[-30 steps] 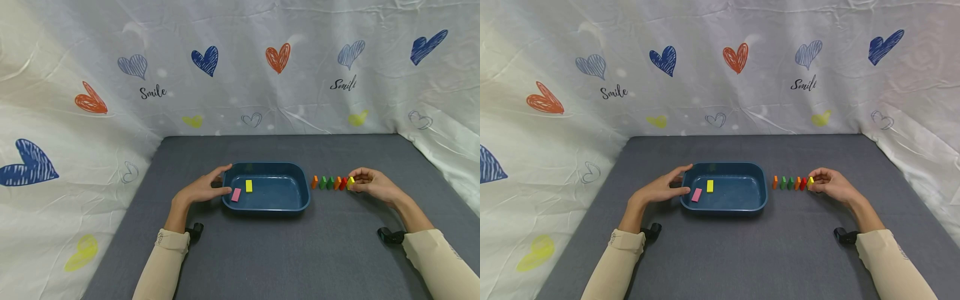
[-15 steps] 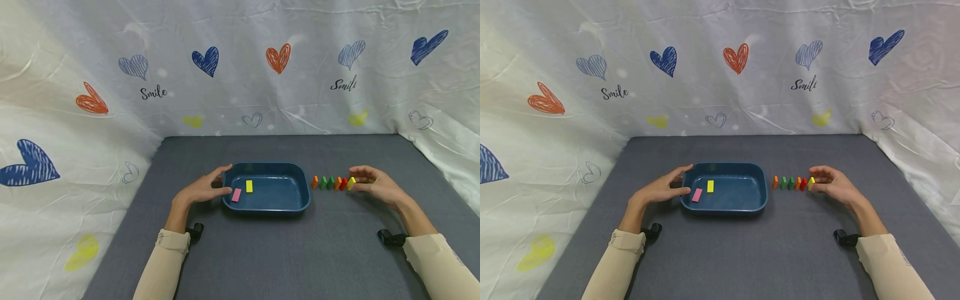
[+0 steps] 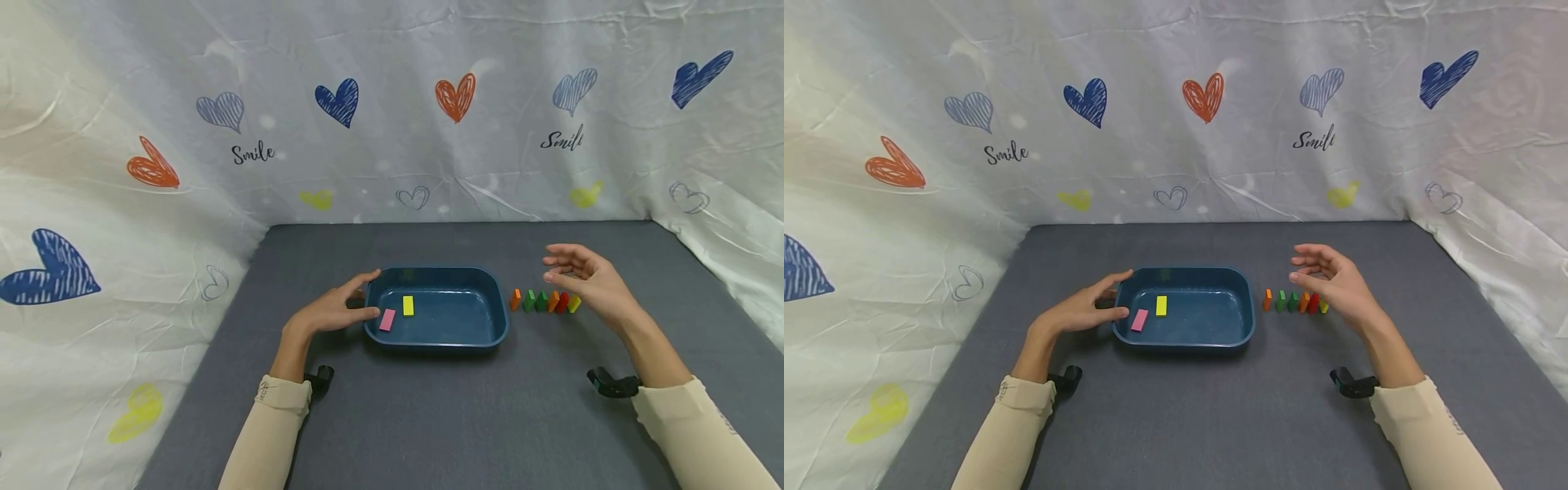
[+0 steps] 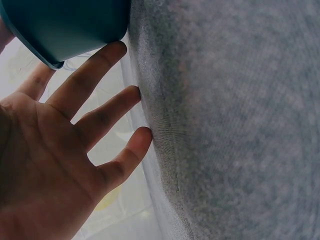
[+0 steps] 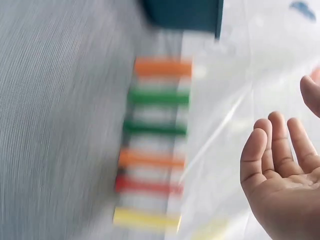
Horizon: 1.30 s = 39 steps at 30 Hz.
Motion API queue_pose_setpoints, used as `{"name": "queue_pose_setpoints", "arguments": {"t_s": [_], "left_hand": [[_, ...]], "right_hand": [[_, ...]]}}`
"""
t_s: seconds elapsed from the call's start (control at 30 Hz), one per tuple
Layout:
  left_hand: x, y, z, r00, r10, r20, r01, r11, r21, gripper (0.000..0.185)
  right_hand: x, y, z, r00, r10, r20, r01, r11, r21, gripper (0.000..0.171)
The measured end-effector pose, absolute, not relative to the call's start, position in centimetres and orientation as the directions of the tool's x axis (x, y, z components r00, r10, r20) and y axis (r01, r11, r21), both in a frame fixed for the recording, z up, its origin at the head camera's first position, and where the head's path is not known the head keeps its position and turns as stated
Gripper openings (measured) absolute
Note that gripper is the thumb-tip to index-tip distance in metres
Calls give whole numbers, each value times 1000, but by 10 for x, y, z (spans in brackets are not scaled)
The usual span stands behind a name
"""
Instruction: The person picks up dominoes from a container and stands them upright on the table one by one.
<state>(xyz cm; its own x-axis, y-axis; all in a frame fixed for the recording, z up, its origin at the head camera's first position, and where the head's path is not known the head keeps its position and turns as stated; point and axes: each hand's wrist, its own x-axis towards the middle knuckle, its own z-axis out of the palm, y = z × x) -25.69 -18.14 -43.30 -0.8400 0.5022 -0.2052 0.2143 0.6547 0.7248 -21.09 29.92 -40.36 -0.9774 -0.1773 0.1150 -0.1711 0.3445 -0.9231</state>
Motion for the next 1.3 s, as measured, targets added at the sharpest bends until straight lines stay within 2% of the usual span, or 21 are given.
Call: {"name": "queue_pose_setpoints", "arguments": {"t_s": [0.13, 0.63, 0.97, 1.3], "left_hand": [[-257, -182, -433, -839, 503, -208, 210, 651, 729, 80], [-258, -182, -433, -842, 494, -218, 203, 664, 720, 81], [-260, -179, -434, -854, 462, -237, 171, 681, 712, 78], [-259, -182, -434, -842, 486, -234, 185, 669, 720, 79]], "right_hand": [[-214, 267, -401, -963, -242, 122, -192, 292, -937, 43], [-232, 161, -416, -909, -416, 8, -142, 291, -946, 50], [-243, 122, -421, -876, -479, -57, -181, 437, -881, 54], [-252, 97, -426, -842, -493, -217, -102, 542, -834, 68]]}}
